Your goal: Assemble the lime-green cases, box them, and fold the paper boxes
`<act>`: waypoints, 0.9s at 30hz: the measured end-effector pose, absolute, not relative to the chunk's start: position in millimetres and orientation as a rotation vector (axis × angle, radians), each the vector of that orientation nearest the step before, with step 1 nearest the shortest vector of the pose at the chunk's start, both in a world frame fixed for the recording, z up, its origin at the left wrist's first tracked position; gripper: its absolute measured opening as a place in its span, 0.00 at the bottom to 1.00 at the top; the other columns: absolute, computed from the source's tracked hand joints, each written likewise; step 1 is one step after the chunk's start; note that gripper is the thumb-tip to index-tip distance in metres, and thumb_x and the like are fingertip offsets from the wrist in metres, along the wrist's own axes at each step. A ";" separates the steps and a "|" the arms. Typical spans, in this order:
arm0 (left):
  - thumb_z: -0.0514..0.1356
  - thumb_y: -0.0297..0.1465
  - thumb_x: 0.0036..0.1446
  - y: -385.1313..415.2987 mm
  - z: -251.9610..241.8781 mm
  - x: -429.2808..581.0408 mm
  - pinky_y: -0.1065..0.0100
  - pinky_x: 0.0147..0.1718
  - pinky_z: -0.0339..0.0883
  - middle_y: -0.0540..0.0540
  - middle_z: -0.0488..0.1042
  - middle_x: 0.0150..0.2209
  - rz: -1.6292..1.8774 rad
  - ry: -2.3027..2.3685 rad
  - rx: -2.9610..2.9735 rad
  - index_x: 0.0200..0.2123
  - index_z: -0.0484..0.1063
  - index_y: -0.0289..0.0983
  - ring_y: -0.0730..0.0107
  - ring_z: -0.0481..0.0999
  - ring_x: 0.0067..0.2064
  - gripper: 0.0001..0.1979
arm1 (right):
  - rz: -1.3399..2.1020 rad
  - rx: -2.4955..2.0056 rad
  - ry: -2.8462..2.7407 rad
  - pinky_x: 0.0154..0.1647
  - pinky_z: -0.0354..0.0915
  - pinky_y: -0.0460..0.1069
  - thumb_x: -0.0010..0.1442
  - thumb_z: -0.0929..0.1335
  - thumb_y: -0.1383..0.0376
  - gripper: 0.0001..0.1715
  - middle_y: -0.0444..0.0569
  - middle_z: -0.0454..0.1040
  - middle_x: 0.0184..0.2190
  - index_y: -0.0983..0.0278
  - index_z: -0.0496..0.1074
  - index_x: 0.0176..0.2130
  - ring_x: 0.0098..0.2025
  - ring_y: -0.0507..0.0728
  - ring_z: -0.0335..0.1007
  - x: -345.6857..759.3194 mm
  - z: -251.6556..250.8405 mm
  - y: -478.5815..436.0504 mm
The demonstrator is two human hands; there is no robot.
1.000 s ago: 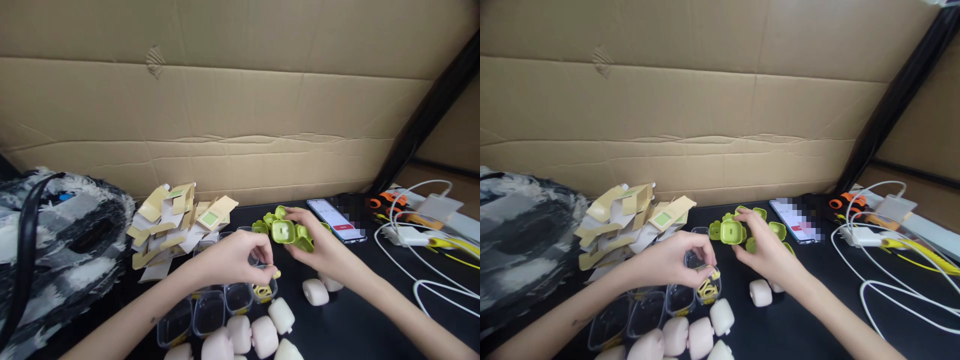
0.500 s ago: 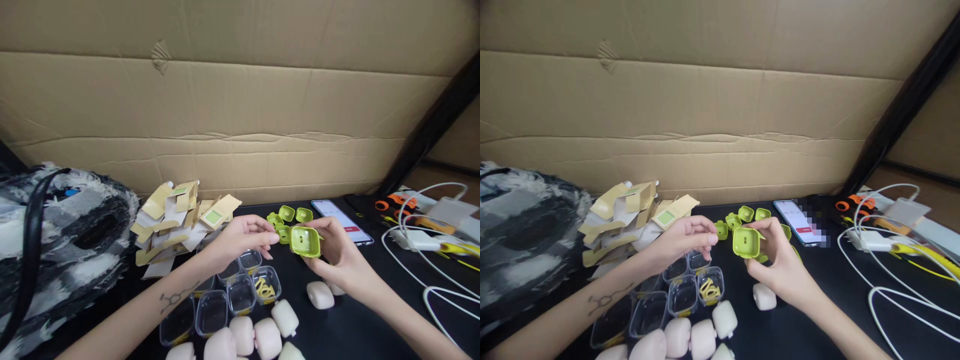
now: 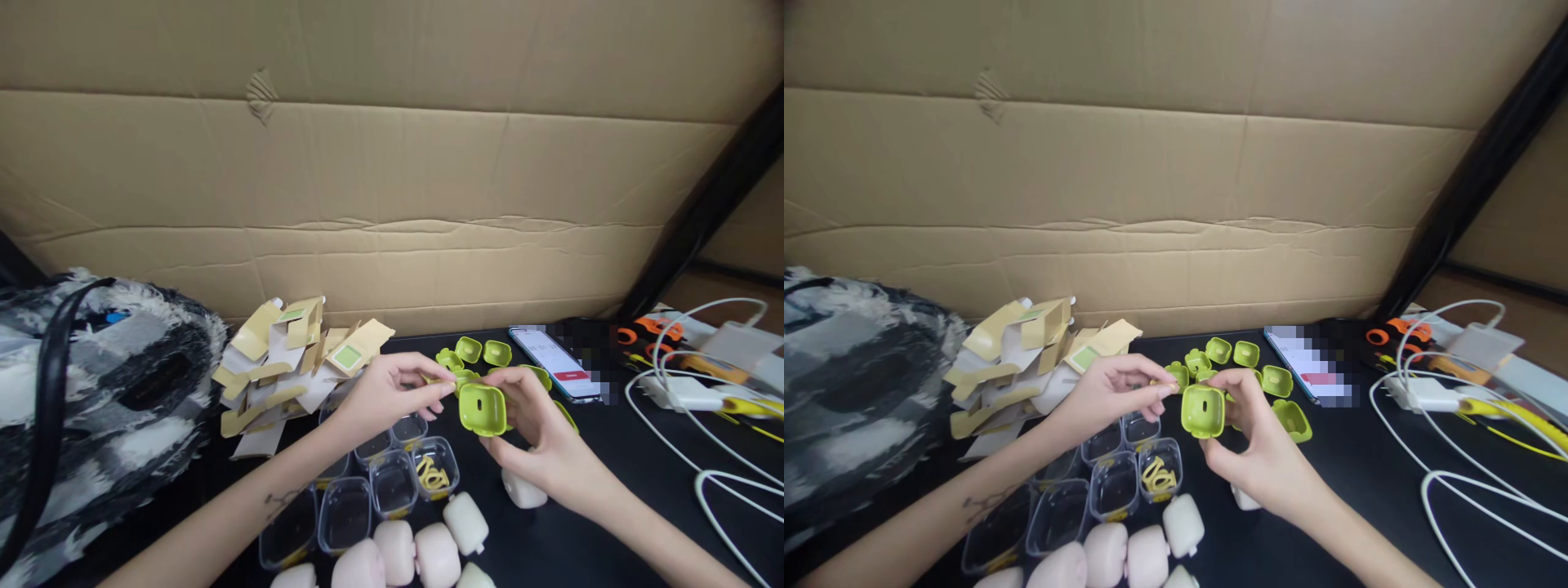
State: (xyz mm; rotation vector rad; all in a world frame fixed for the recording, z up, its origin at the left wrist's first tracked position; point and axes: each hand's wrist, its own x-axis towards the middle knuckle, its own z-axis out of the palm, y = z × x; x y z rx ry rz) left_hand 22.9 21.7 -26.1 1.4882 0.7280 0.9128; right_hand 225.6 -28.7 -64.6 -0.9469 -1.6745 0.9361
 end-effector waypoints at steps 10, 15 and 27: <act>0.66 0.26 0.48 19.1 -29.2 24.3 0.73 0.33 0.73 0.51 0.78 0.31 0.970 0.670 1.580 0.37 0.79 0.36 0.76 0.78 0.29 0.10 | 0.868 -0.933 -1.648 0.45 0.71 0.48 0.58 0.66 0.70 0.26 0.44 0.65 0.45 0.50 0.54 0.51 0.43 0.51 0.74 222.5 -70.7 -28.4; 0.65 0.26 0.52 19.8 -33.8 23.7 0.70 0.34 0.74 0.47 0.81 0.31 0.971 0.714 1.706 0.44 0.77 0.35 0.71 0.81 0.32 0.14 | 0.802 -0.937 -1.669 0.46 0.71 0.47 0.58 0.67 0.71 0.24 0.44 0.65 0.45 0.51 0.57 0.49 0.44 0.52 0.73 222.5 -71.4 -31.1; 0.65 0.25 0.54 17.2 -24.9 19.0 0.67 0.38 0.70 0.45 0.81 0.36 1.068 0.757 2.149 0.37 0.80 0.36 0.66 0.78 0.36 0.06 | 0.686 -0.958 -1.722 0.49 0.70 0.47 0.59 0.68 0.66 0.24 0.44 0.67 0.46 0.49 0.58 0.51 0.48 0.53 0.72 226.4 -63.8 -35.2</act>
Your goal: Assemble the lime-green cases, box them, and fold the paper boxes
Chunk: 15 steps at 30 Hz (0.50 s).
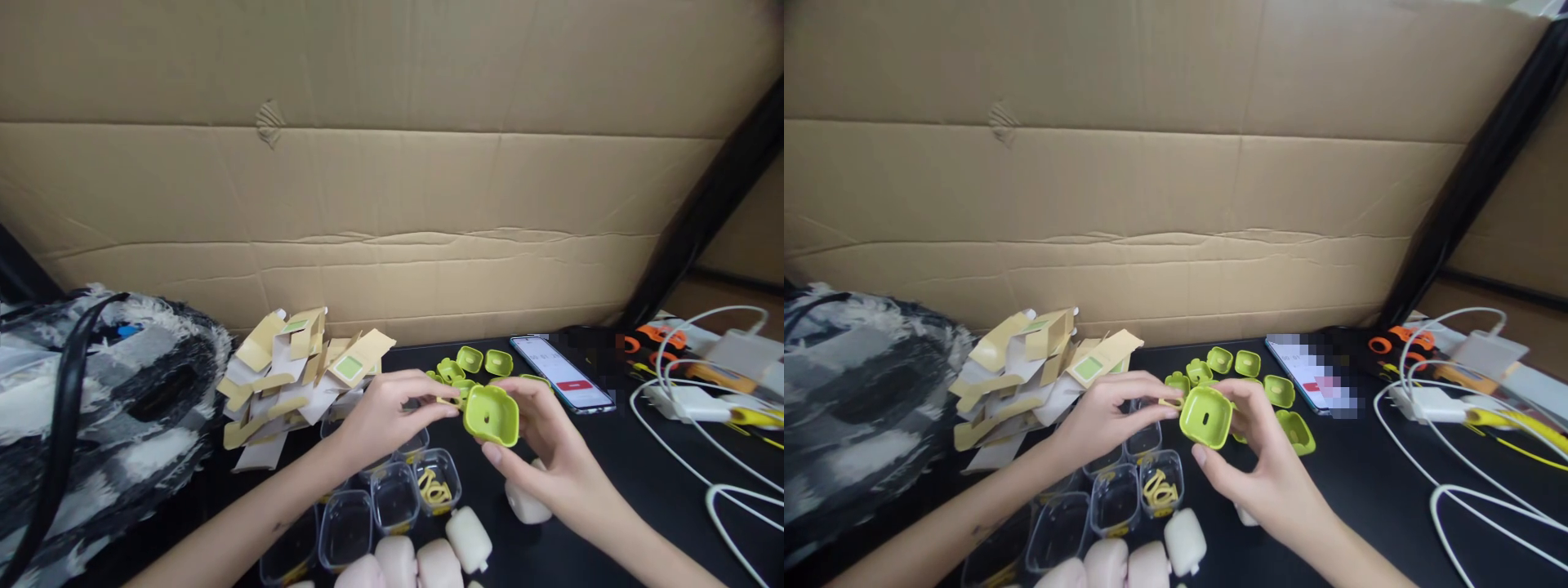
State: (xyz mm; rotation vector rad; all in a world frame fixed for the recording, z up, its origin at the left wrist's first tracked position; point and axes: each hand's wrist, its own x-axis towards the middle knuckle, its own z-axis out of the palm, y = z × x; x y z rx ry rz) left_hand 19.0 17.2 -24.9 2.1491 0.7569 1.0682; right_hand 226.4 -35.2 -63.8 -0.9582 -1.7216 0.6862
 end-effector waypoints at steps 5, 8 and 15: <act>0.64 0.29 0.57 16.5 -27.1 17.7 0.68 0.36 0.74 0.46 0.81 0.35 1.091 0.822 2.126 0.42 0.76 0.35 0.68 0.80 0.35 0.10 | 0.554 -1.022 -1.746 0.49 0.71 0.52 0.60 0.68 0.65 0.24 0.48 0.67 0.47 0.51 0.58 0.52 0.49 0.57 0.72 234.8 -54.7 -33.3; 0.63 0.29 0.58 14.9 -25.3 17.5 0.69 0.36 0.75 0.46 0.81 0.35 1.079 0.822 2.148 0.39 0.76 0.34 0.68 0.80 0.35 0.06 | 0.511 -1.058 -1.768 0.50 0.71 0.54 0.60 0.68 0.65 0.24 0.48 0.67 0.47 0.52 0.57 0.52 0.49 0.58 0.71 235.8 -54.2 -32.6; 0.64 0.26 0.56 6.9 -18.2 20.1 0.72 0.30 0.69 0.46 0.79 0.30 1.087 0.708 2.364 0.36 0.78 0.33 0.71 0.76 0.30 0.04 | 0.381 -1.090 -1.937 0.45 0.71 0.53 0.55 0.70 0.67 0.28 0.46 0.71 0.44 0.52 0.60 0.52 0.45 0.59 0.71 231.0 -58.0 -33.2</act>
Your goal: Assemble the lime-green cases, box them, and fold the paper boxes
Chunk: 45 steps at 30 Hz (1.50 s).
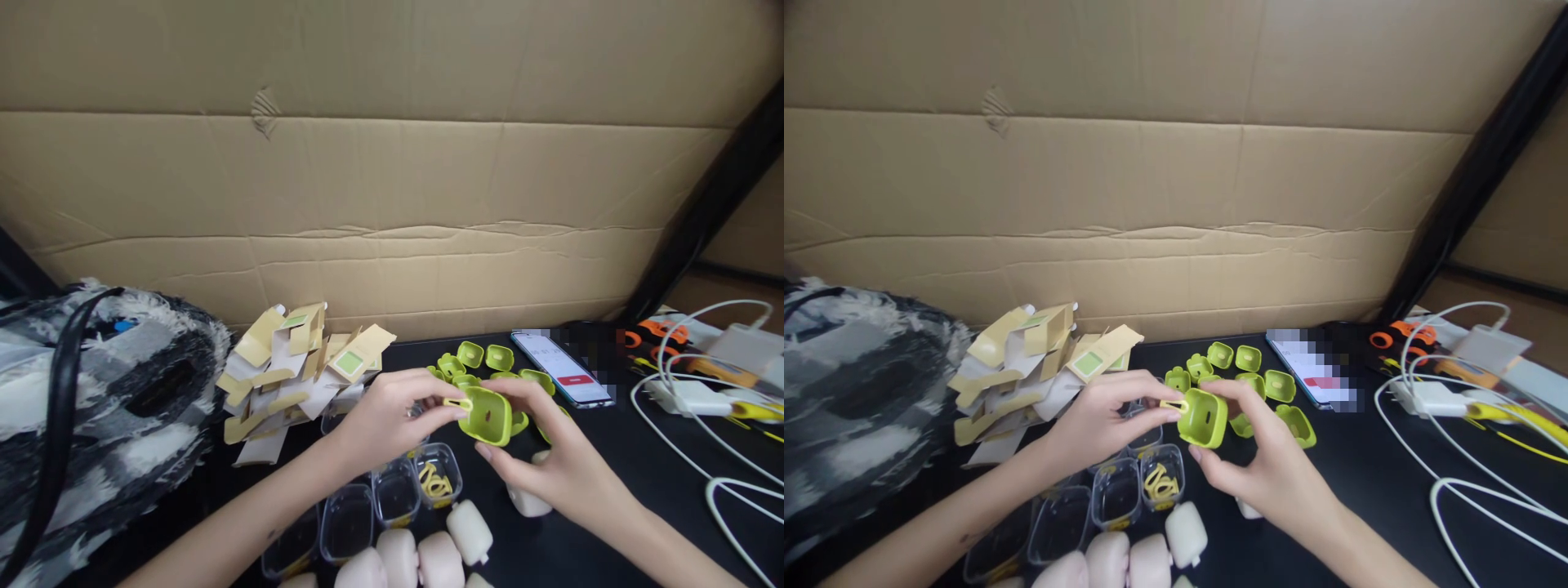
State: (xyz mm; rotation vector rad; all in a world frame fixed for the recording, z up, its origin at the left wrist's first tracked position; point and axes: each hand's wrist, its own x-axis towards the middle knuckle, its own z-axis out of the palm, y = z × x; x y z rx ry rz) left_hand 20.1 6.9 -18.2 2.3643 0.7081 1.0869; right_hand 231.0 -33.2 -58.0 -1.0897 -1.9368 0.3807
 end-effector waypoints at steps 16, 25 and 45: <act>0.54 0.27 0.64 -0.8 -26.6 24.4 0.70 0.35 0.69 0.45 0.76 0.31 0.901 0.558 2.722 0.37 0.77 0.32 0.69 0.72 0.32 0.11 | 0.188 -1.030 -2.098 0.42 0.73 0.52 0.55 0.69 0.68 0.28 0.47 0.74 0.42 0.54 0.58 0.53 0.43 0.59 0.75 223.7 -59.7 -40.0; 0.53 0.27 0.65 -2.0 -24.7 22.8 0.70 0.33 0.67 0.47 0.74 0.28 0.846 0.536 2.887 0.33 0.77 0.33 0.70 0.70 0.29 0.13 | 0.236 -1.001 -2.126 0.41 0.74 0.50 0.56 0.69 0.67 0.30 0.49 0.74 0.44 0.54 0.57 0.55 0.46 0.60 0.75 225.1 -66.5 -45.1; 0.59 0.24 0.60 -9.1 1.5 15.1 0.70 0.40 0.69 0.46 0.77 0.36 0.665 0.519 2.474 0.46 0.71 0.35 0.70 0.75 0.36 0.10 | 0.231 -0.915 -2.027 0.41 0.73 0.49 0.57 0.71 0.61 0.25 0.48 0.73 0.39 0.55 0.59 0.51 0.41 0.58 0.75 221.7 -64.0 -48.2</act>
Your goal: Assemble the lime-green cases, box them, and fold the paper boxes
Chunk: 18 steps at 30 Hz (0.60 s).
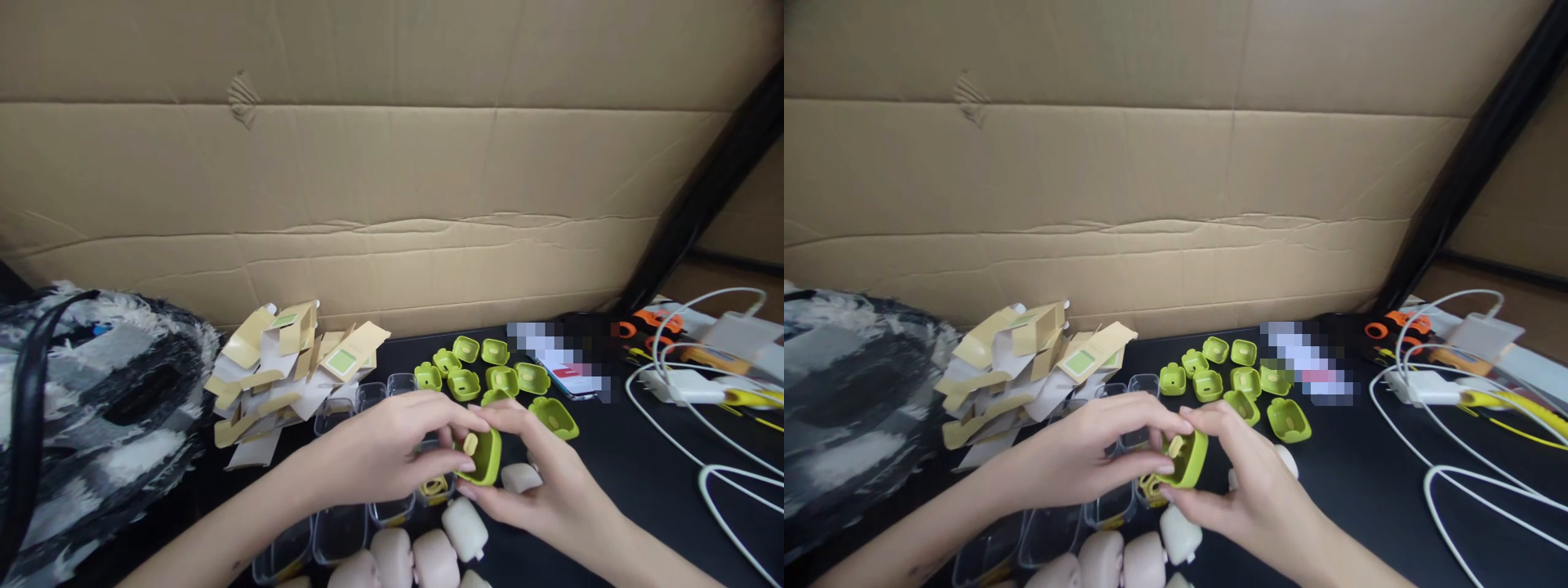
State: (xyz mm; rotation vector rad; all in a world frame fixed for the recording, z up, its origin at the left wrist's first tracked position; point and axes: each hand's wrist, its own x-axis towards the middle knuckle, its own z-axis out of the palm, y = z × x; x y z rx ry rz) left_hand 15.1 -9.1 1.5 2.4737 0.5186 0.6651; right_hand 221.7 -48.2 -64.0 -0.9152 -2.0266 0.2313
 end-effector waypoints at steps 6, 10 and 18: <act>0.62 0.23 0.57 -6.4 0.6 13.7 0.71 0.35 0.67 0.45 0.74 0.34 0.717 0.507 2.698 0.35 0.75 0.33 0.69 0.73 0.36 0.03 | 0.184 -0.899 -2.055 0.42 0.74 0.49 0.58 0.71 0.59 0.27 0.50 0.74 0.41 0.55 0.57 0.53 0.44 0.60 0.75 221.0 -65.4 -49.4; 0.62 0.24 0.56 -3.6 -2.2 14.9 0.71 0.31 0.64 0.48 0.72 0.29 0.714 0.523 2.813 0.31 0.74 0.33 0.70 0.70 0.31 0.02 | 0.175 -0.884 -2.058 0.42 0.74 0.49 0.58 0.70 0.59 0.27 0.51 0.74 0.42 0.55 0.57 0.53 0.43 0.60 0.76 220.4 -65.7 -49.2; 0.60 0.20 0.54 -0.6 -9.8 17.3 0.72 0.31 0.63 0.48 0.71 0.29 0.762 0.453 2.735 0.31 0.75 0.31 0.71 0.69 0.31 0.04 | 0.178 -0.861 -2.060 0.41 0.73 0.48 0.60 0.69 0.61 0.24 0.50 0.73 0.41 0.58 0.59 0.53 0.42 0.58 0.75 219.8 -69.3 -47.7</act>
